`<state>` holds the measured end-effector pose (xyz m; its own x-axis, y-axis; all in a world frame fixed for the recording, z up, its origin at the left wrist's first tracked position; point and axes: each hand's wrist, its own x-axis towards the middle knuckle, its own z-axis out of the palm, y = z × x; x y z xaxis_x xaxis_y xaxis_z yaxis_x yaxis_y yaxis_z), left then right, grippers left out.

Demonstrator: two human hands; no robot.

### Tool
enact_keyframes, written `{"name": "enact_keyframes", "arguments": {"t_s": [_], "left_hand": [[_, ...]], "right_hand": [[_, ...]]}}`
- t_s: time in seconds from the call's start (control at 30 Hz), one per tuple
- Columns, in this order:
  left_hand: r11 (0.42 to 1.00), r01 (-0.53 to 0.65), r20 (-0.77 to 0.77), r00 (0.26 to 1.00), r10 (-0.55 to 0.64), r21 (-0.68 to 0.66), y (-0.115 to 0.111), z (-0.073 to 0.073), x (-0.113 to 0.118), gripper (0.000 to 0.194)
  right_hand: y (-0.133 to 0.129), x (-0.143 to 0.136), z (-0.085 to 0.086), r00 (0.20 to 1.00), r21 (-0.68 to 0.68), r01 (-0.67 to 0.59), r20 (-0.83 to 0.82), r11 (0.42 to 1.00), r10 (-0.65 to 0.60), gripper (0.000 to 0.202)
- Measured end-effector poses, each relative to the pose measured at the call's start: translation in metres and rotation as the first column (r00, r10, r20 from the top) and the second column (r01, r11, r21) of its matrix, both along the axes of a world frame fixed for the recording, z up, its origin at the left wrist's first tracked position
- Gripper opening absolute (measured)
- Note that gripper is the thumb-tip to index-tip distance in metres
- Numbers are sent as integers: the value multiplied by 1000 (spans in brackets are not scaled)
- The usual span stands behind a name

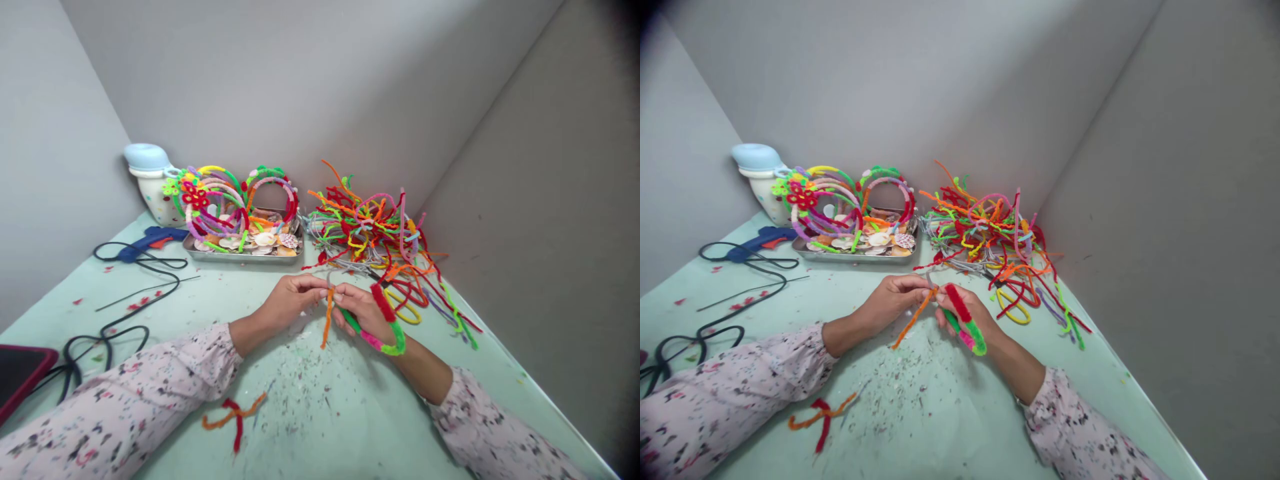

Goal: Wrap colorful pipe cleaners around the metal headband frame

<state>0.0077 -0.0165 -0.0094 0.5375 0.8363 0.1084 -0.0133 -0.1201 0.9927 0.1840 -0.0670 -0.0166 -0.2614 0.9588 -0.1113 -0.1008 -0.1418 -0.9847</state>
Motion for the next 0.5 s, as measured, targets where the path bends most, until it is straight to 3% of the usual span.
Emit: {"name": "enact_keyframes", "arguments": {"t_s": [0.23,0.5], "left_hand": [[997,-47,-7,999,46,-68,-1,1,2,23],[995,-43,7,999,44,-90,-2,1,2,23]], "right_hand": [[-1,-1,9,995,-29,-23,100,999,25,19],[0,-5,10,996,-61,-9,85,998,14,22]]}}
